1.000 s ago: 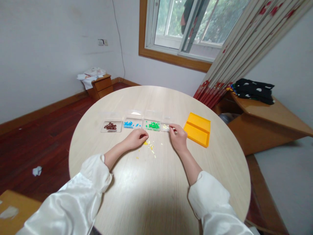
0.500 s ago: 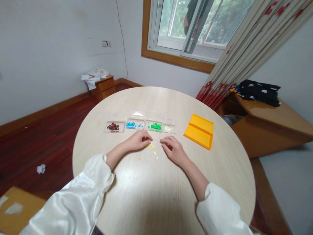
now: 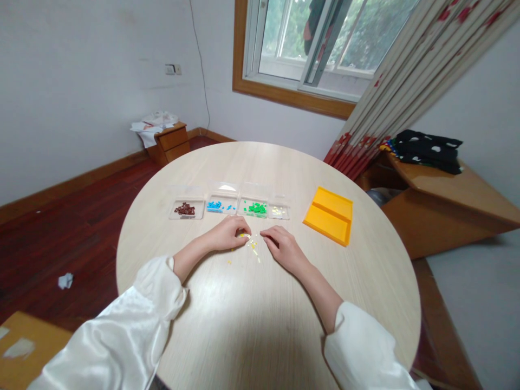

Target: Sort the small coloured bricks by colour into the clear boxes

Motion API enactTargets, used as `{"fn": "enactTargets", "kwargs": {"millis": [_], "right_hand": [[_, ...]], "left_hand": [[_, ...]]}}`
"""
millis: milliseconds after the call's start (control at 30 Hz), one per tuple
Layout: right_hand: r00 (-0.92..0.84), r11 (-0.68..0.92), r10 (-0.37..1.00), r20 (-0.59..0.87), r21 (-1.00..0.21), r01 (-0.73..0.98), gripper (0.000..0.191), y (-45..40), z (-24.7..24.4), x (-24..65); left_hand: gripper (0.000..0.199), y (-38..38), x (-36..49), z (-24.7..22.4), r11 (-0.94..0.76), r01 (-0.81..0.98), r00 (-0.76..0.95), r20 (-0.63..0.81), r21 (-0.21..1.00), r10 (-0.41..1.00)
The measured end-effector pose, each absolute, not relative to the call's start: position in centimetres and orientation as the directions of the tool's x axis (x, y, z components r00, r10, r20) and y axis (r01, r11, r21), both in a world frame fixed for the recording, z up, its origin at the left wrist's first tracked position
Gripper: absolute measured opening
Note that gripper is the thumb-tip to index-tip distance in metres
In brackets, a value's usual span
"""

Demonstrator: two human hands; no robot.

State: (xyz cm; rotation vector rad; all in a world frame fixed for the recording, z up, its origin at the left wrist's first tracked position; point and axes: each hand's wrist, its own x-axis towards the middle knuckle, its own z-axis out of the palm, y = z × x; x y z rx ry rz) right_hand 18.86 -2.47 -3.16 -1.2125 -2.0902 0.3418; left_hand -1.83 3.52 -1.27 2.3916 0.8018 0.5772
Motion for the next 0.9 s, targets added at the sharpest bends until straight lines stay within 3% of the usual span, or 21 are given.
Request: {"fn": "enactTargets", "kwargs": {"millis": [633, 767, 900], "right_hand": [[-0.317, 0.510, 0.854, 0.412, -0.548, 0.663, 0.015, -1.5, -3.7, 17.3], [-0.321, 0.514, 0.852, 0.413, -0.547, 0.660, 0.016, -1.6, -3.4, 17.2], [-0.260, 0.488, 0.869, 0.421, -0.639, 0.594, 0.015, -1.8, -3.1, 17.0]], "left_hand": [[0.013, 3.0, -1.4, -1.2, -0.698, 0.405, 0.727, 0.255, 0.591, 0.638], [0.011, 2.9, -1.3, -1.0, -0.601, 0.397, 0.661, 0.239, 0.694, 0.712], [0.014, 3.0, -0.9, -0.7, -0.274, 0.260, 0.510, 0.109, 0.926, 0.853]]}}
